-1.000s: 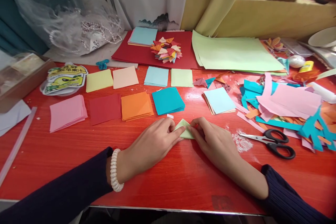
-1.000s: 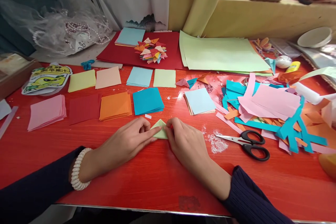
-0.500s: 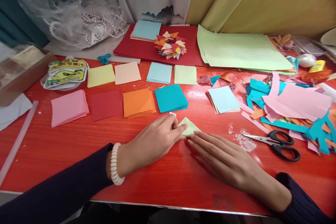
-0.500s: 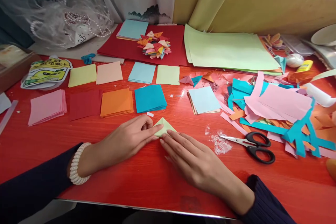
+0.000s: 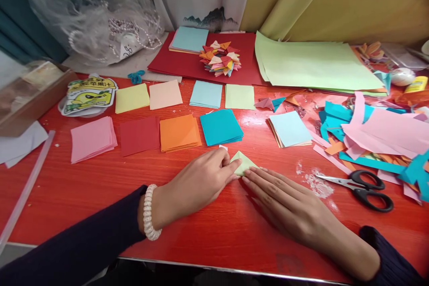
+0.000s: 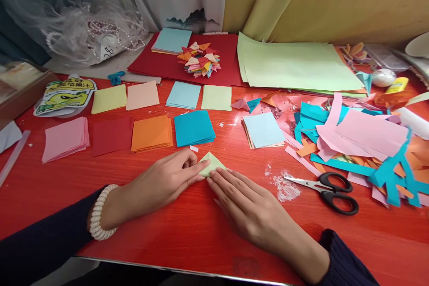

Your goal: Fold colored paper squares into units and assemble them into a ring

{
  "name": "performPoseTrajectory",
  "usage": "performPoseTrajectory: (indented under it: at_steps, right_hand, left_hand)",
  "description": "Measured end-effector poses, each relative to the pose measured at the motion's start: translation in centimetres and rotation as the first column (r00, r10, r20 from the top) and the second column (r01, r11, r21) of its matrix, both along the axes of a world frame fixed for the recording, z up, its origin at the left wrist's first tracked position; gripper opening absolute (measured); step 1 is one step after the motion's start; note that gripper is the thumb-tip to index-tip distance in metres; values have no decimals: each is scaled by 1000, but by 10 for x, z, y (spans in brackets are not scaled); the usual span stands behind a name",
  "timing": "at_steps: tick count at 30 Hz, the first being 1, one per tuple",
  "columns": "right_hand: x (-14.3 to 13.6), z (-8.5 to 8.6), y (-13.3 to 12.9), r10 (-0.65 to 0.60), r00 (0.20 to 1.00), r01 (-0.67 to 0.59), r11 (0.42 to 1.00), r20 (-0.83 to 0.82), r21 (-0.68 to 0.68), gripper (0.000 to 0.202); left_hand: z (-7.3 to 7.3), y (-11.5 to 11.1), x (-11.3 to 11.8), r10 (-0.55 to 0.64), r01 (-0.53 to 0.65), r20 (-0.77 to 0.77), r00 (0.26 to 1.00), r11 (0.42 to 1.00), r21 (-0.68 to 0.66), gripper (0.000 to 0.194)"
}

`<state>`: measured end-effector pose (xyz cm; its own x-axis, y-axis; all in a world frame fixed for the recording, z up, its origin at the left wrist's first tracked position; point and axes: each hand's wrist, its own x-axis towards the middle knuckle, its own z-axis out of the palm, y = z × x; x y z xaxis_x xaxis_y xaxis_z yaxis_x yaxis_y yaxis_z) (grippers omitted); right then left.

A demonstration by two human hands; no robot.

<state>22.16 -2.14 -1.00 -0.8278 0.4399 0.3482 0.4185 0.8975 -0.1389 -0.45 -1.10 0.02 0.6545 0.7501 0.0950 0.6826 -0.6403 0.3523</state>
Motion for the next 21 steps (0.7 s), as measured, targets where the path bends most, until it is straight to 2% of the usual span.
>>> performPoseTrajectory:
  at_steps: [9, 21]
  right_hand:
    - [0, -2, -1, -3, 1000, 3, 1000, -19, 5, 45]
    - [1, -3, -1, -8, 1000, 8, 1000, 15, -11, 45]
  left_hand:
    - [-1, -1, 1, 9, -9, -15, 1000, 1000, -8, 32]
    - [1, -2, 1, 1, 3, -72, 997, 999, 48, 31]
